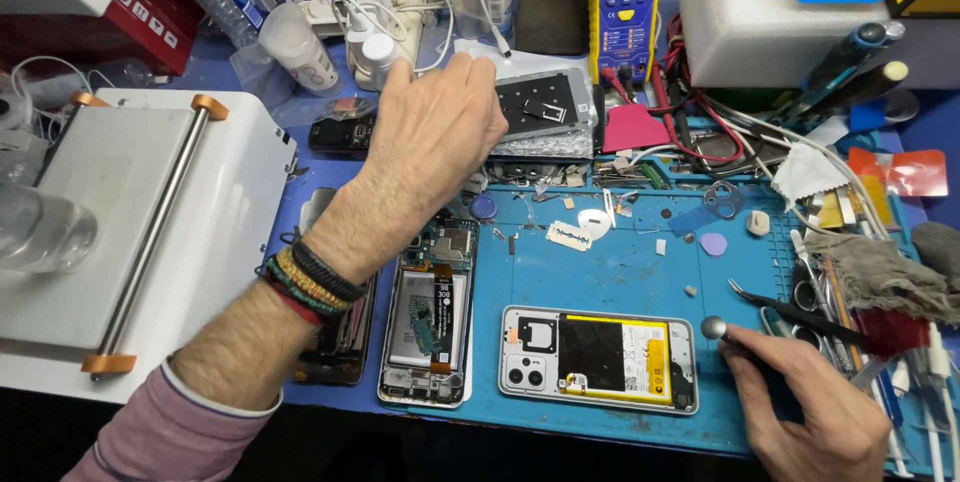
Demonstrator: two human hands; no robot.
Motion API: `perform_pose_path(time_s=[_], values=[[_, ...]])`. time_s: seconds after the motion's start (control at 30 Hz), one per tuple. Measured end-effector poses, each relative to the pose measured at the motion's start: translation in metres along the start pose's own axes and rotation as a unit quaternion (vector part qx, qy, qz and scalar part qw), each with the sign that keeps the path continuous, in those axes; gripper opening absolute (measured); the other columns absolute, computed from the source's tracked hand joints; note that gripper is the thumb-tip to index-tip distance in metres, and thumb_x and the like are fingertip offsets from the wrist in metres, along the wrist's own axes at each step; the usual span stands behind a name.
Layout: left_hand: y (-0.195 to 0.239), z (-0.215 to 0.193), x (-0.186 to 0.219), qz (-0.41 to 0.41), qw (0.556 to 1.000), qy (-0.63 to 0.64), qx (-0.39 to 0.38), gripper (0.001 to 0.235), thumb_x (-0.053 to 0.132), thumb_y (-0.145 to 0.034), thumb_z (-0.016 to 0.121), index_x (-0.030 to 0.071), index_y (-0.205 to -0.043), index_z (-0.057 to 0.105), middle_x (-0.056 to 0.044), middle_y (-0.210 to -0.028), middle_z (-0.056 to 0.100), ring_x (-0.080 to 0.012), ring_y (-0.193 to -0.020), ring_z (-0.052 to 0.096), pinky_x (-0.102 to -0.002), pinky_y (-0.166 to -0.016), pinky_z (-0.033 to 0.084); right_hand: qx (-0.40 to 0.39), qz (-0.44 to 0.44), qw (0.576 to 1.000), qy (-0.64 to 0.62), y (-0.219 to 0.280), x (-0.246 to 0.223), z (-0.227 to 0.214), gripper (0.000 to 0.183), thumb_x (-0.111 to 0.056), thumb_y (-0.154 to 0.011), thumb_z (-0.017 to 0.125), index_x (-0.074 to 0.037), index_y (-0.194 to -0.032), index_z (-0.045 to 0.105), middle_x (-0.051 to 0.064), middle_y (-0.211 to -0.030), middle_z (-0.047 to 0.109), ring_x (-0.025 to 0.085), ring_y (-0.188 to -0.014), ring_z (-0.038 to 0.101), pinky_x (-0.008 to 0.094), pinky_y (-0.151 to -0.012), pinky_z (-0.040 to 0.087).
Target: Disassembling, cleaning, and reassembling components of a smartphone at a workbench.
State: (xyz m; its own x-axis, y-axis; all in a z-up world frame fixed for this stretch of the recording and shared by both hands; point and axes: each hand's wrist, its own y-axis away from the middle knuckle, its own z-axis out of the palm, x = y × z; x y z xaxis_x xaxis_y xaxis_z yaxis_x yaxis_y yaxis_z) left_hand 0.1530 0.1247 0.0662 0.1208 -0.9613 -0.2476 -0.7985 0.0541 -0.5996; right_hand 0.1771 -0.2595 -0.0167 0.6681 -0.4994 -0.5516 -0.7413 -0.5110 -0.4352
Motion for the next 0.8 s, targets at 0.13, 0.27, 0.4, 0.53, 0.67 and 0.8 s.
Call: perform_pose_path(time_s=[0.13, 0.27, 0.4, 0.53, 0.67, 0.8], values=[[0.009, -0.048, 0.027, -0.019, 0.993, 0.075, -0.092, 0.007, 0.013, -0.1, 0.06, 0.008, -0.095, 0.058, -0.003, -0.077, 0.053, -0.0158, -0.056, 0.045, -0.039, -0.071, 0.04, 0.034, 0.004, 0.999, -0.013, 0.007, 0.0, 0.0, 0.031, 0.013, -0.083, 0.075, 0.007, -0.113, 0.071, 0.017, -0.102, 0.078, 0.022, -0.08, 0.073, 0.032, -0.076, 0.058], [0.039, -0.103, 0.077, 0.022, 0.987, 0.105, -0.123, 0.008, 0.011, -0.085, 0.067, 0.012, -0.09, 0.061, -0.005, -0.082, 0.061, -0.0216, -0.072, 0.059, -0.042, -0.076, 0.041, 0.0, 0.207, 0.978, 0.025, 0.01, -0.011, -0.016, 0.024, 0.004, -0.099, 0.067, -0.008, -0.115, 0.081, 0.014, -0.085, 0.077, 0.024, -0.052, 0.065, 0.034, -0.053, 0.054], [0.076, -0.114, 0.131, 0.053, 0.978, 0.174, -0.102, 0.007, 0.004, -0.082, 0.07, 0.006, -0.085, 0.064, -0.007, -0.078, 0.058, -0.0187, -0.068, 0.049, -0.039, -0.075, 0.039, 0.031, -0.016, 0.982, -0.184, 0.031, 0.045, -0.007, 0.028, 0.01, -0.091, 0.055, 0.007, -0.114, 0.039, 0.036, -0.132, 0.065, 0.042, -0.12, 0.07, 0.044, -0.099, 0.062], [0.091, -0.091, 0.168, -0.005, 0.947, 0.322, -0.006, 0.015, 0.001, -0.09, 0.07, -0.004, -0.104, 0.069, -0.015, -0.097, 0.068, -0.0204, -0.068, 0.051, -0.039, -0.071, 0.038, 0.117, -0.025, 0.98, -0.159, 0.01, -0.024, -0.005, 0.057, 0.014, -0.1, 0.055, -0.002, -0.141, 0.019, 0.032, -0.115, 0.065, 0.04, -0.101, 0.072, 0.047, -0.099, 0.063], [0.09, -0.076, 0.182, -0.064, 0.941, 0.329, 0.051, 0.013, 0.006, -0.089, 0.074, 0.004, -0.101, 0.071, -0.006, -0.096, 0.073, -0.0173, -0.07, 0.05, -0.037, -0.074, 0.037, 0.108, -0.143, 0.965, -0.19, -0.009, -0.042, 0.004, 0.064, 0.015, -0.095, 0.057, -0.015, -0.132, 0.015, 0.028, -0.116, 0.063, 0.031, -0.09, 0.075, 0.039, -0.085, 0.069], [0.097, -0.068, 0.187, -0.115, 0.92, 0.374, 0.036, 0.014, 0.007, -0.087, 0.077, 0.006, -0.099, 0.072, -0.003, -0.095, 0.073, -0.0188, -0.074, 0.054, -0.039, -0.079, 0.038, 0.114, -0.188, 0.959, -0.182, -0.016, -0.034, 0.018, 0.067, 0.002, -0.091, 0.068, -0.015, -0.131, 0.017, 0.029, -0.116, 0.061, 0.033, -0.096, 0.076, 0.037, -0.084, 0.069]])
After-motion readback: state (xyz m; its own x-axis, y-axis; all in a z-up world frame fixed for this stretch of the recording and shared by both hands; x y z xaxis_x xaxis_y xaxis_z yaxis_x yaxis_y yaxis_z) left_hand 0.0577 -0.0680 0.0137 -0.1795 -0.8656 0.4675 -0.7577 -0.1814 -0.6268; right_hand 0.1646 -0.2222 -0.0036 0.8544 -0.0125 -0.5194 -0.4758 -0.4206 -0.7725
